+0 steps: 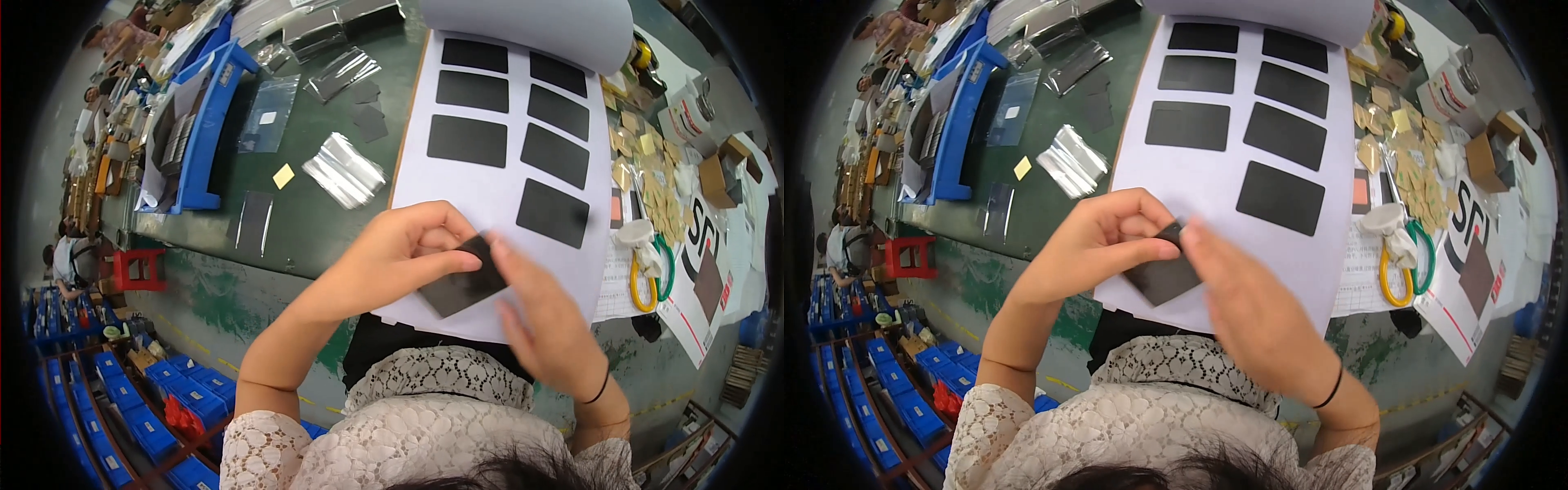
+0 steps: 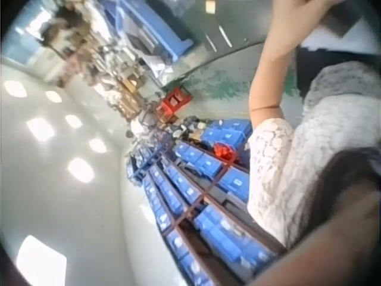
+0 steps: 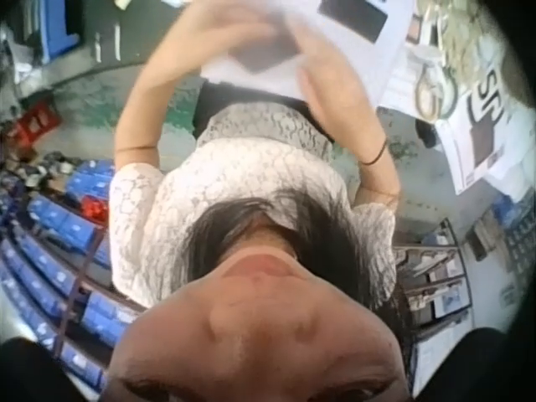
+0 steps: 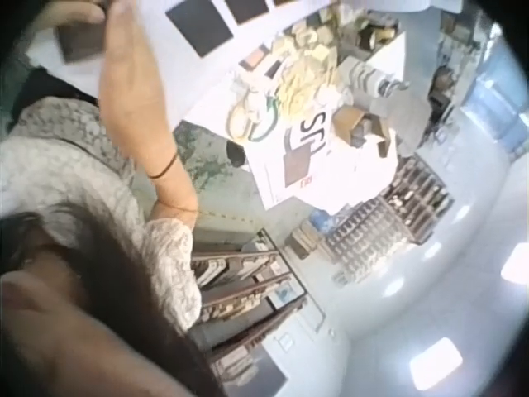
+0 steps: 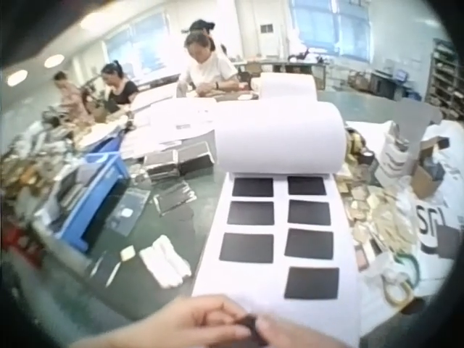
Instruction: Cleaning small black rectangular components and applying an adhesive part or lens to them before packaging them into plastic sleeves.
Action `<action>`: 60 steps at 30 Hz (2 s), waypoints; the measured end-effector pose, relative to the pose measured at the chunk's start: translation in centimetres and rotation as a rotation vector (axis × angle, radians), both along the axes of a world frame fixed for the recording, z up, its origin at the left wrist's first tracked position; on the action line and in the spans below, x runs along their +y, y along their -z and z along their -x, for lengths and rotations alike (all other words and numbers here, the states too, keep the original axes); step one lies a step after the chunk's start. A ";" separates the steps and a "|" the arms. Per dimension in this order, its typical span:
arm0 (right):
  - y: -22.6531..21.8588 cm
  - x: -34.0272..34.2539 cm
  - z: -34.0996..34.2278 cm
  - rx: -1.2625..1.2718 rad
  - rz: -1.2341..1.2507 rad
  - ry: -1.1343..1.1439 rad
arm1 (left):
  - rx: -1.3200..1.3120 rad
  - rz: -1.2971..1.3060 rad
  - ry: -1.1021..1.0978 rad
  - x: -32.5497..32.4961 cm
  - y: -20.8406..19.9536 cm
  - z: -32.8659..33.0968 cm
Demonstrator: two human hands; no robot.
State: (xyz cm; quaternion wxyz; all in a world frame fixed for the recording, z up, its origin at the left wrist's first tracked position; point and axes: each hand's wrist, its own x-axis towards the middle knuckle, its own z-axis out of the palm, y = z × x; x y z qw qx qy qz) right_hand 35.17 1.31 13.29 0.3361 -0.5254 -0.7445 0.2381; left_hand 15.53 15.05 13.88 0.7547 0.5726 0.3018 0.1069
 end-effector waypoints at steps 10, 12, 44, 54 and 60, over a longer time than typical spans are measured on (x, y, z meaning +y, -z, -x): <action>2.4 -1.4 -0.8 -0.003 -0.073 0.264 | 0.367 -1.165 -0.467 18.0 1.4 1.5; 3.3 -1.6 -0.6 -0.021 -0.131 0.280 | 0.463 -1.245 -0.464 22.8 2.6 2.5; 3.2 -1.4 -1.4 0.912 0.176 0.232 | -0.034 -0.227 -0.037 0.6 -0.1 -1.7; 1.9 -1.4 0.1 0.999 0.190 -0.002 | -0.089 0.065 0.103 -2.2 0.7 -0.8; 0.0 -1.1 0.7 0.090 -0.023 0.119 | 0.288 -0.802 -0.233 3.7 1.7 2.4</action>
